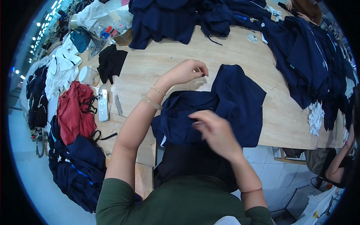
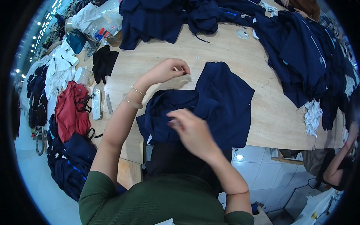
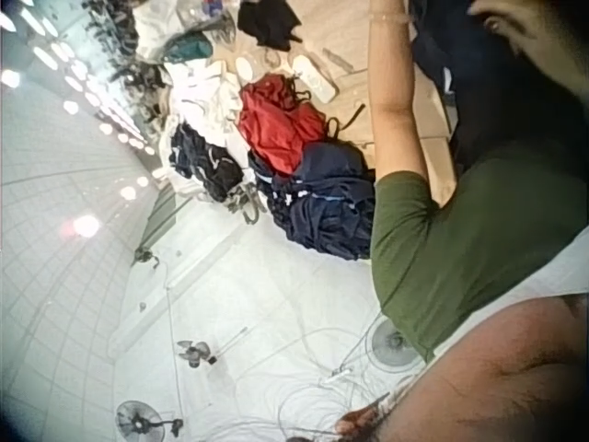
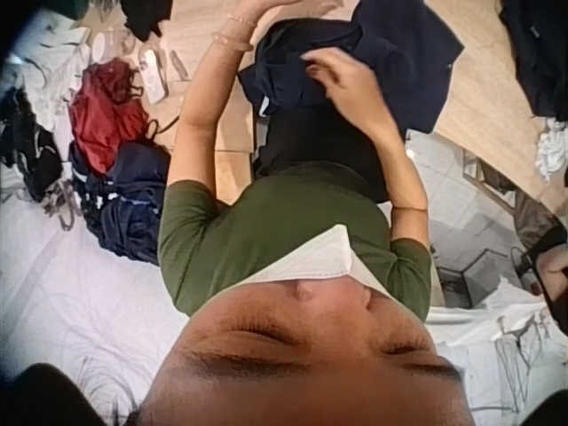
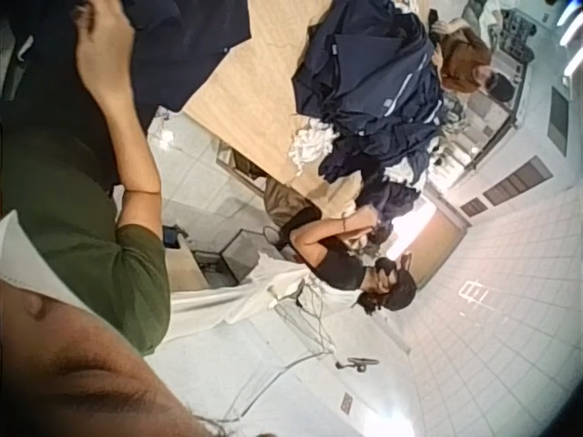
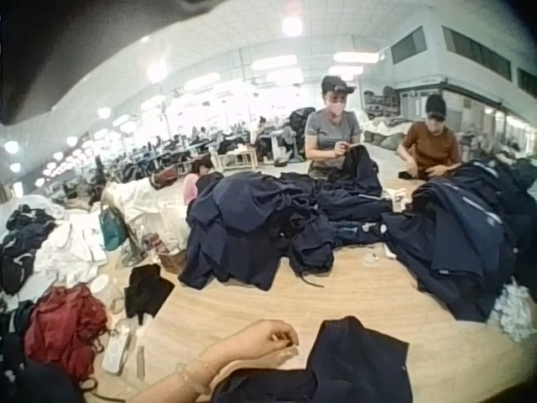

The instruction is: Trimming excess threads from dark blue athletic garments using thread snips.

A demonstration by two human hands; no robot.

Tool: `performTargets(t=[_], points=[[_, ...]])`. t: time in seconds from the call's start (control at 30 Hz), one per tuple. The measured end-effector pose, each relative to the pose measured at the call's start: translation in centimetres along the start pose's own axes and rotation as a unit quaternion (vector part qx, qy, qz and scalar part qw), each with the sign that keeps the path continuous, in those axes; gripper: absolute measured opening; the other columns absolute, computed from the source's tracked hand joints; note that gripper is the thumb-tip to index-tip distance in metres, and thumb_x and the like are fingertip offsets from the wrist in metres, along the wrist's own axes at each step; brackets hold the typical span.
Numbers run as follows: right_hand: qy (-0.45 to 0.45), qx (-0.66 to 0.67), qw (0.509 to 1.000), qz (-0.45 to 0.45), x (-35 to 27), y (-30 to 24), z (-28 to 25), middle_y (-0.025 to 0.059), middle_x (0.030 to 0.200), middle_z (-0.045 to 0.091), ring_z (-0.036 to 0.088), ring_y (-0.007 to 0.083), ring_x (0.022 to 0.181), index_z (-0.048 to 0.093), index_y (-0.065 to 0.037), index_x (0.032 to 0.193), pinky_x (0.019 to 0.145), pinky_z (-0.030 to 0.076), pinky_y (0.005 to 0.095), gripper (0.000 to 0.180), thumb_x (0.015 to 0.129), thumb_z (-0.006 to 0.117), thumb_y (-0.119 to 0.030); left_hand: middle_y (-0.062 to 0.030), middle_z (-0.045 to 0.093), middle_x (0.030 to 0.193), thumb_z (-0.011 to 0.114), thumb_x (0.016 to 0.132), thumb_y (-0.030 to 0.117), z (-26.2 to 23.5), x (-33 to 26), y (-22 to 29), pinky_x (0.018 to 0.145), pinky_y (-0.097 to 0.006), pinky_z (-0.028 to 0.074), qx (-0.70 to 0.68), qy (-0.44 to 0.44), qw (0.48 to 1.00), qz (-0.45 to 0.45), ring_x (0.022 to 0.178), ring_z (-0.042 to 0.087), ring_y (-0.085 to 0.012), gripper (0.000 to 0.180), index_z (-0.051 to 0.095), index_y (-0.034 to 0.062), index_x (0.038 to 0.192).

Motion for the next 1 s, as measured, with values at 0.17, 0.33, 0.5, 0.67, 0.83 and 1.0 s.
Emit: performTargets(t=[0.17,0.33,0.5,0.67,0.83,1.0], points=[[-0.043,-0.092,0.993,0.052,0.6,4.8,7.4,0.0238,0.106,0.06,0.062,0.0375,0.091,0.048,0.003,0.124,0.078,0.05,0.0398,0.04,0.088,0.059,-0.01,-0.006,0.057,0.106,0.056,0.078,-0.002,3.7,3.1,0.1,0.083,-0.033,0.045,0.037,-0.107,0.989,0.1,0.095,0.054,-0.0205,0.022,0.071,0.0102,0.09],[-0.27,-0.003,0.962,0.034,-2.1,0.1,4.4,0.0155,0.087,0.058,0.059,0.0305,0.071,0.055,-0.001,0.094,0.063,0.045,0.0367,0.021,0.087,0.062,-0.019,-0.0034,0.051,0.118,0.06,0.077,0.009,6.1,3.7,0.1,0.09,-0.035,0.039,0.365,0.011,0.911,0.191,0.11,0.046,-0.0202,0.023,0.073,0.0196,0.093],[-0.171,0.033,0.981,-0.086,-7.2,-5.6,-10.3,0.0119,0.085,0.057,0.05,0.0169,0.059,0.058,0.002,0.079,0.051,0.039,0.0317,0.029,0.073,0.077,-0.019,-0.0041,0.05,0.122,0.064,0.075,0.012,0.3,3.2,-1.3,0.086,-0.039,0.037,0.543,0.169,0.814,0.119,0.109,0.046,-0.0216,0.024,0.071,0.0239,0.094],[0.408,-0.018,0.913,-0.014,-18.5,-3.2,-25.6,0.01,0.088,0.058,0.049,0.0098,0.065,0.057,0.0,0.09,0.061,0.039,0.0205,0.033,0.081,0.073,-0.027,-0.0057,0.046,0.124,0.08,0.066,0.026,-8.9,-2.1,4.5,0.093,-0.041,0.036,0.39,0.26,0.861,0.199,0.118,0.042,-0.0267,0.03,0.064,0.0141,0.088],[0.52,-0.005,0.842,-0.143,-21.5,-4.6,-30.0,0.0042,0.087,0.057,0.058,0.0135,0.074,0.054,-0.001,0.099,0.071,0.046,0.0247,0.043,0.082,0.069,-0.038,-0.0097,0.059,0.099,0.054,0.088,0.006,-11.9,-11.9,13.7,0.073,-0.019,0.045,-0.046,0.2,0.953,0.223,0.084,0.056,-0.0094,0.017,0.058,-0.0066,0.099],[0.195,0.125,0.919,-0.319,-23.4,-8.6,-33.0,0.0091,0.125,0.048,0.046,0.0175,0.122,0.048,0.001,0.123,0.104,0.036,0.0298,0.056,0.087,0.06,-0.04,-0.01,0.053,0.067,0.066,0.079,0.034,-11.7,-21.8,17.0,0.038,-0.025,0.036,-0.233,0.148,0.894,0.352,0.044,0.044,-0.0134,0.044,0.051,-0.0071,0.084]])
Point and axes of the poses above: each hand's wrist, its own x-axis towards the middle knuckle, its own z-axis out of the palm, y = z × x, the point moved 3 cm from there along x, towards the middle knuckle
